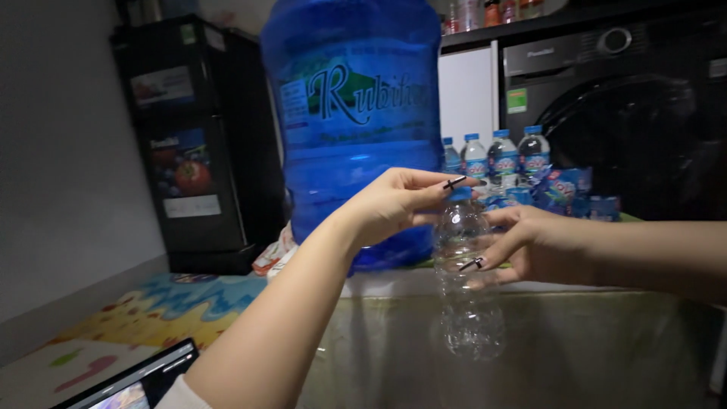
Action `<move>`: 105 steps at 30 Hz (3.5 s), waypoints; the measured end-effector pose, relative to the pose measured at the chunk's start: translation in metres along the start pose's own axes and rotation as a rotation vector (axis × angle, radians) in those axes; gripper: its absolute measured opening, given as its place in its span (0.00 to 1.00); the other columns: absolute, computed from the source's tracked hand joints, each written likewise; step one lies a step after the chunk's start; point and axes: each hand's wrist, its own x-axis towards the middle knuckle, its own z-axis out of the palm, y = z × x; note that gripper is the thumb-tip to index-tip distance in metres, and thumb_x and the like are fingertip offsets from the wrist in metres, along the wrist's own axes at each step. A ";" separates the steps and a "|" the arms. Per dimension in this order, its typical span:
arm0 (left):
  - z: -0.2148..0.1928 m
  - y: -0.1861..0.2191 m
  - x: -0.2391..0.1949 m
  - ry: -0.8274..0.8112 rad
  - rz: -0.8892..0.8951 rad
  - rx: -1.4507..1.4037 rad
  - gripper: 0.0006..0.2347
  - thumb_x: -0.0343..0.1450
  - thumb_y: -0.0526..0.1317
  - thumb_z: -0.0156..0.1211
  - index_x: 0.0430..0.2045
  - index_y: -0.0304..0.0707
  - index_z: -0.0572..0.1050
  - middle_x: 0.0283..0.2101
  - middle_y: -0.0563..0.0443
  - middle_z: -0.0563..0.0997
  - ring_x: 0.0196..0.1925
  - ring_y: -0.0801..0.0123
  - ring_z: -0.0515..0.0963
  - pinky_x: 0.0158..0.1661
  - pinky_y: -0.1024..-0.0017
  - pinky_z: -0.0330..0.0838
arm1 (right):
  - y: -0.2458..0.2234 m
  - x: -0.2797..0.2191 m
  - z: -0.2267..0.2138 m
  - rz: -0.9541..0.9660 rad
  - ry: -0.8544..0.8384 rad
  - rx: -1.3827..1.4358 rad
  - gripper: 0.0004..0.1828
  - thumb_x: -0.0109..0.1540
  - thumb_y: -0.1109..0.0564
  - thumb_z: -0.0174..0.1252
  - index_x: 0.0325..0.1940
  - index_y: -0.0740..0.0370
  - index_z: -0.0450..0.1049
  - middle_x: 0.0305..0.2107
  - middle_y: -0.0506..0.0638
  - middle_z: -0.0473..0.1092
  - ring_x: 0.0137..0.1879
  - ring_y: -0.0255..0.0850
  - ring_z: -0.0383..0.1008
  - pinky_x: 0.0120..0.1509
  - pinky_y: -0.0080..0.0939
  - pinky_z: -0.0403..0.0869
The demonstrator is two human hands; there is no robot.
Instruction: The person fills a plastic water bottle from a large water dispenser, then places it on a surface. They pick up another bottle, remove its label, and place it back on the surface. The person repeats the process of filling a bottle from the dispenser.
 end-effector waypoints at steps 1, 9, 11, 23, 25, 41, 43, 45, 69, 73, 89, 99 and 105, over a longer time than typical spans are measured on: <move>0.000 -0.001 -0.004 0.010 -0.001 0.004 0.14 0.72 0.35 0.65 0.52 0.31 0.79 0.39 0.50 0.84 0.35 0.78 0.81 0.41 0.76 0.82 | 0.002 0.000 0.002 0.002 -0.011 -0.002 0.30 0.51 0.85 0.51 0.56 0.76 0.68 0.48 0.69 0.70 0.54 0.67 0.73 0.57 0.74 0.72; -0.011 -0.023 -0.009 -0.054 -0.042 -0.096 0.17 0.75 0.40 0.60 0.59 0.34 0.75 0.53 0.44 0.82 0.50 0.70 0.82 0.48 0.73 0.80 | 0.024 0.027 -0.011 0.030 -0.070 0.005 0.27 0.53 0.80 0.53 0.57 0.78 0.68 0.49 0.69 0.70 0.57 0.67 0.74 0.60 0.74 0.72; -0.011 -0.025 -0.010 -0.038 -0.043 -0.101 0.18 0.74 0.39 0.62 0.58 0.33 0.75 0.53 0.43 0.82 0.49 0.69 0.82 0.47 0.71 0.81 | 0.024 0.019 -0.007 0.039 -0.051 -0.004 0.28 0.53 0.80 0.53 0.57 0.78 0.68 0.49 0.68 0.70 0.57 0.66 0.74 0.60 0.73 0.72; 0.022 -0.030 0.015 0.498 -0.045 0.386 0.14 0.62 0.44 0.74 0.38 0.41 0.85 0.30 0.46 0.86 0.32 0.64 0.87 0.33 0.70 0.85 | 0.020 0.011 -0.008 0.019 0.102 -0.122 0.36 0.52 0.79 0.54 0.66 0.76 0.66 0.51 0.70 0.69 0.58 0.65 0.72 0.59 0.72 0.71; 0.028 -0.028 0.015 0.546 -0.081 0.507 0.14 0.59 0.48 0.76 0.34 0.47 0.87 0.25 0.51 0.86 0.28 0.66 0.87 0.30 0.72 0.85 | 0.020 0.009 -0.007 0.030 0.115 -0.111 0.37 0.52 0.80 0.54 0.67 0.75 0.65 0.51 0.71 0.69 0.58 0.67 0.72 0.59 0.74 0.70; 0.017 -0.030 0.024 0.077 -0.195 -0.107 0.16 0.73 0.32 0.55 0.56 0.24 0.75 0.48 0.40 0.82 0.19 0.83 0.59 0.24 0.84 0.58 | 0.008 -0.001 -0.010 0.160 0.137 -0.080 0.32 0.58 0.76 0.41 0.67 0.70 0.68 0.60 0.72 0.71 0.66 0.63 0.69 0.70 0.64 0.65; 0.030 -0.024 0.021 0.231 -0.249 -0.057 0.16 0.69 0.33 0.62 0.51 0.28 0.81 0.40 0.42 0.86 0.17 0.84 0.61 0.27 0.84 0.64 | 0.009 0.001 -0.011 0.162 0.123 -0.067 0.32 0.58 0.77 0.41 0.66 0.71 0.67 0.60 0.73 0.71 0.66 0.65 0.70 0.69 0.64 0.65; 0.047 -0.014 0.016 0.437 -0.268 0.062 0.13 0.63 0.31 0.68 0.41 0.30 0.83 0.37 0.43 0.86 0.40 0.67 0.83 0.40 0.73 0.74 | 0.007 0.000 -0.009 0.149 0.148 -0.198 0.31 0.57 0.78 0.48 0.65 0.70 0.70 0.55 0.72 0.74 0.59 0.62 0.73 0.65 0.61 0.69; 0.027 -0.180 0.077 0.438 0.062 1.447 0.06 0.68 0.39 0.61 0.29 0.34 0.79 0.33 0.35 0.81 0.38 0.38 0.80 0.38 0.46 0.76 | -0.005 -0.007 -0.030 0.183 0.289 -0.100 0.33 0.57 0.71 0.42 0.66 0.58 0.66 0.55 0.60 0.71 0.61 0.52 0.71 0.70 0.59 0.66; 0.023 -0.171 0.072 0.404 0.105 1.436 0.08 0.66 0.38 0.64 0.26 0.28 0.81 0.26 0.39 0.80 0.35 0.44 0.85 0.37 0.52 0.83 | 0.000 -0.002 -0.044 0.151 0.177 -0.084 0.27 0.57 0.72 0.44 0.59 0.60 0.65 0.50 0.59 0.67 0.64 0.56 0.70 0.70 0.62 0.61; -0.019 -0.053 -0.062 0.740 0.668 1.423 0.03 0.69 0.36 0.62 0.32 0.46 0.81 0.37 0.57 0.80 0.46 0.59 0.78 0.47 0.65 0.72 | 0.034 0.009 -0.001 0.289 -0.062 -0.070 0.26 0.56 0.81 0.47 0.57 0.72 0.65 0.50 0.68 0.71 0.58 0.71 0.72 0.65 0.76 0.66; -0.044 -0.053 -0.102 0.823 0.438 0.897 0.05 0.70 0.40 0.64 0.36 0.57 0.83 0.35 0.61 0.85 0.42 0.65 0.86 0.45 0.72 0.80 | 0.070 0.022 0.046 0.323 -0.218 -0.310 0.39 0.47 0.84 0.62 0.61 0.70 0.73 0.48 0.69 0.75 0.52 0.65 0.79 0.54 0.61 0.77; -0.062 -0.049 -0.101 0.733 0.244 0.536 0.06 0.69 0.39 0.67 0.37 0.48 0.85 0.41 0.49 0.87 0.49 0.66 0.85 0.49 0.67 0.80 | 0.073 0.042 0.073 0.196 -0.337 -0.542 0.43 0.45 0.76 0.70 0.64 0.63 0.73 0.50 0.58 0.73 0.51 0.50 0.78 0.50 0.45 0.80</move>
